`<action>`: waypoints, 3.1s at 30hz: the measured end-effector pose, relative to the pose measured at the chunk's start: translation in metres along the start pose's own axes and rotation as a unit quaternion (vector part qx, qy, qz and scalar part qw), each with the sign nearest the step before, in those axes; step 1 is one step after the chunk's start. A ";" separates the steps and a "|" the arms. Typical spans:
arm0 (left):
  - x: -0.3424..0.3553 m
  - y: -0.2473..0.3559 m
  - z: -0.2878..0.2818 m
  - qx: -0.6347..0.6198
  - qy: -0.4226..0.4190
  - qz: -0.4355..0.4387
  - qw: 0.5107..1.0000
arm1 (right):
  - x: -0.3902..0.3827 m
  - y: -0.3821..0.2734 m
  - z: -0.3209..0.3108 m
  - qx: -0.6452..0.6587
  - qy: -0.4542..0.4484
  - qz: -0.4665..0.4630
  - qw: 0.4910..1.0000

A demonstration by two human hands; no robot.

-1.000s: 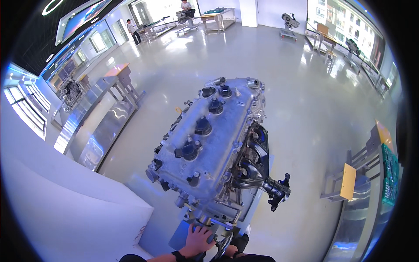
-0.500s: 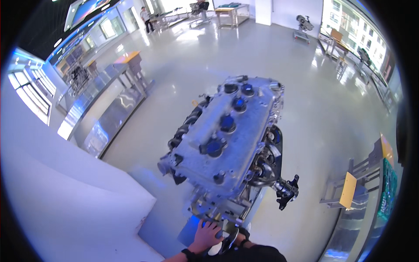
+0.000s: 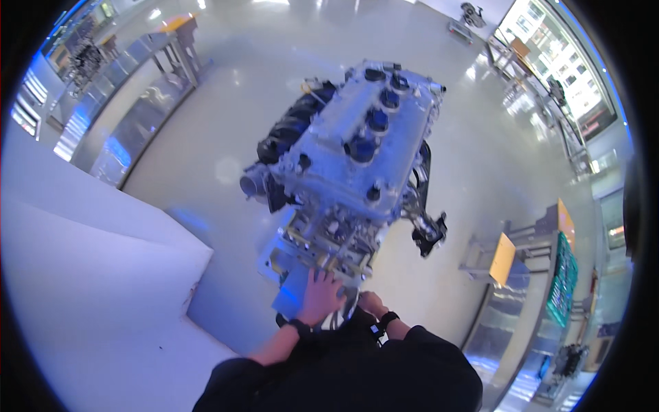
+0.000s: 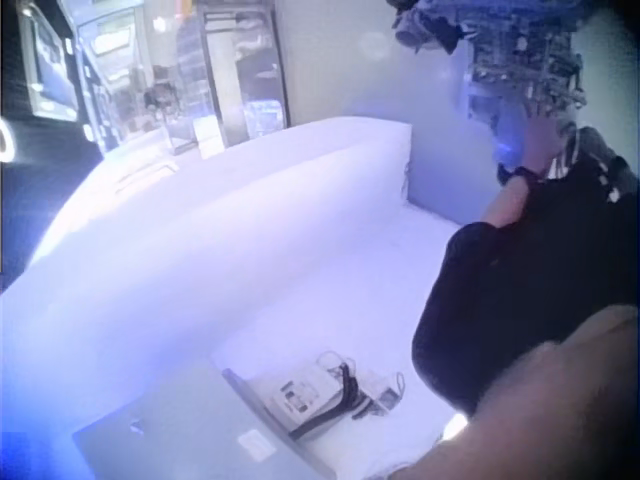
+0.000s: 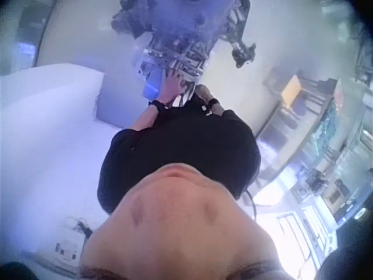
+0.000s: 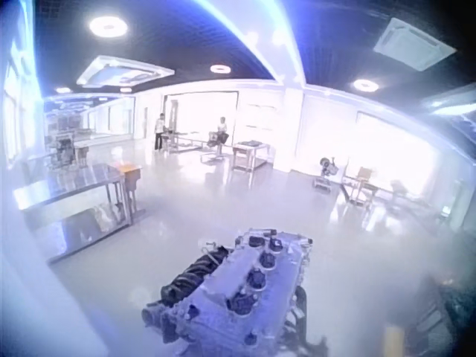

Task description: The person selects a socket and a ratchet from a tool case and assembles them. Using the ratchet and socket, the person turns a bolt on an engine block mounted on a stand.

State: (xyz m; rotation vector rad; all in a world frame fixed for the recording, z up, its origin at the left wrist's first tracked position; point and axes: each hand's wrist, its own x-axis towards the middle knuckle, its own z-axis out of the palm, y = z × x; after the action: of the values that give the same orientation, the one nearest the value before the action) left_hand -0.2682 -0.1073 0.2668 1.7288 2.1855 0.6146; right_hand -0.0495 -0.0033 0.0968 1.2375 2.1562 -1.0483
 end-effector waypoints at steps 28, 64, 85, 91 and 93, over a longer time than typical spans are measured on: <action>0.022 0.000 0.008 0.064 -0.040 0.005 0.997 | 0.026 0.024 0.147 -0.019 -0.066 -0.107 0.992; -0.001 -0.006 -0.007 0.015 0.008 0.048 0.999 | -0.049 -0.062 -0.004 -0.026 0.128 0.098 0.987; 0.014 0.014 -0.002 0.105 -0.031 0.044 0.993 | -0.089 -0.028 0.031 0.142 -0.073 -0.116 0.980; -0.003 -0.007 -0.004 0.183 0.005 0.020 0.983 | -0.099 0.021 0.032 0.361 -0.015 -0.094 0.928; 0.008 0.007 0.009 0.194 0.009 0.056 0.979 | -0.119 0.079 0.058 0.221 0.154 -0.004 0.963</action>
State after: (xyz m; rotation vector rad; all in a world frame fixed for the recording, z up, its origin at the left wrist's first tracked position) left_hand -0.2601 -0.0968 0.2625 2.0521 2.3538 0.2348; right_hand 0.0786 -0.0874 0.1117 1.6902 2.2191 -1.4826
